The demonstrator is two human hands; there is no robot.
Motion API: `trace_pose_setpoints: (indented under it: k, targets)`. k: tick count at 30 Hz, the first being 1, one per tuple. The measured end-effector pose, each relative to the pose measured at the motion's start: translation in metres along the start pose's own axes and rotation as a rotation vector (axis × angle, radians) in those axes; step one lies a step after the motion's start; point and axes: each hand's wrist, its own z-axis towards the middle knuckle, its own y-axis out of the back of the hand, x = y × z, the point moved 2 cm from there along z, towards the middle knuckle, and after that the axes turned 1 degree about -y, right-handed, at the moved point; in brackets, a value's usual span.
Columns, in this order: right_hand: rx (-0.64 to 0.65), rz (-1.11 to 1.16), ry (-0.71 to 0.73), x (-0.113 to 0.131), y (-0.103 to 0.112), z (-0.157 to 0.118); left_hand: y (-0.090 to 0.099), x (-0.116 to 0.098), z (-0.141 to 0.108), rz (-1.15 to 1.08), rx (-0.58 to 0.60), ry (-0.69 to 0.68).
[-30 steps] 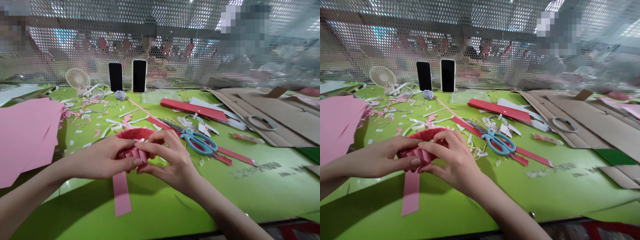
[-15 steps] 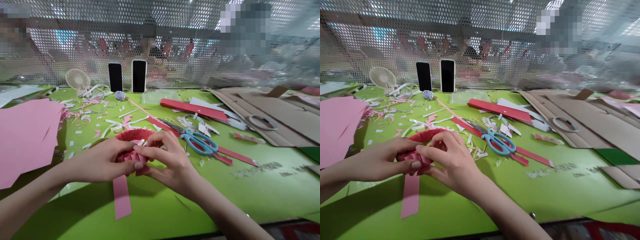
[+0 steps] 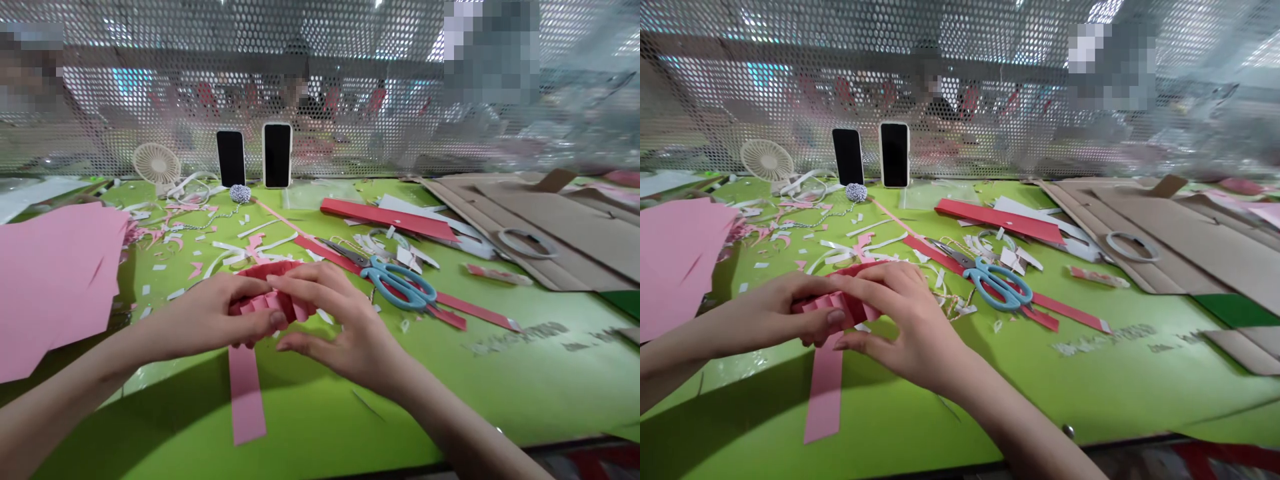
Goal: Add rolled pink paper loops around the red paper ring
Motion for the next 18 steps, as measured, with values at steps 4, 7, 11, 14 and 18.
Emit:
trace_pose_setpoints:
  k: [4, 7, 11, 14, 18]
  targets:
    - [-0.015, -0.02, 0.024, -0.0009, -0.0013, -0.0017, -0.0004, 0.0005, -0.0017, -0.058, 0.027, -0.058]
    - [-0.013, -0.066, 0.047, -0.0014, -0.0037, -0.0029, -0.0029, 0.0019, -0.0016, -0.015, -0.008, -0.058]
    - [-0.003, -0.139, 0.063, -0.0021, -0.0065, -0.0034, -0.0063, 0.0016, 0.0002, 0.052, -0.052, -0.043]
    - [0.018, -0.12, 0.052, -0.0022, -0.007, -0.003, -0.0056, 0.0013, 0.0011, -0.02, -0.053, 0.011]
    - [0.015, -0.102, 0.013, -0.0028, -0.006, -0.0027, 0.0003, 0.0008, -0.0014, 0.013, -0.029, -0.037]
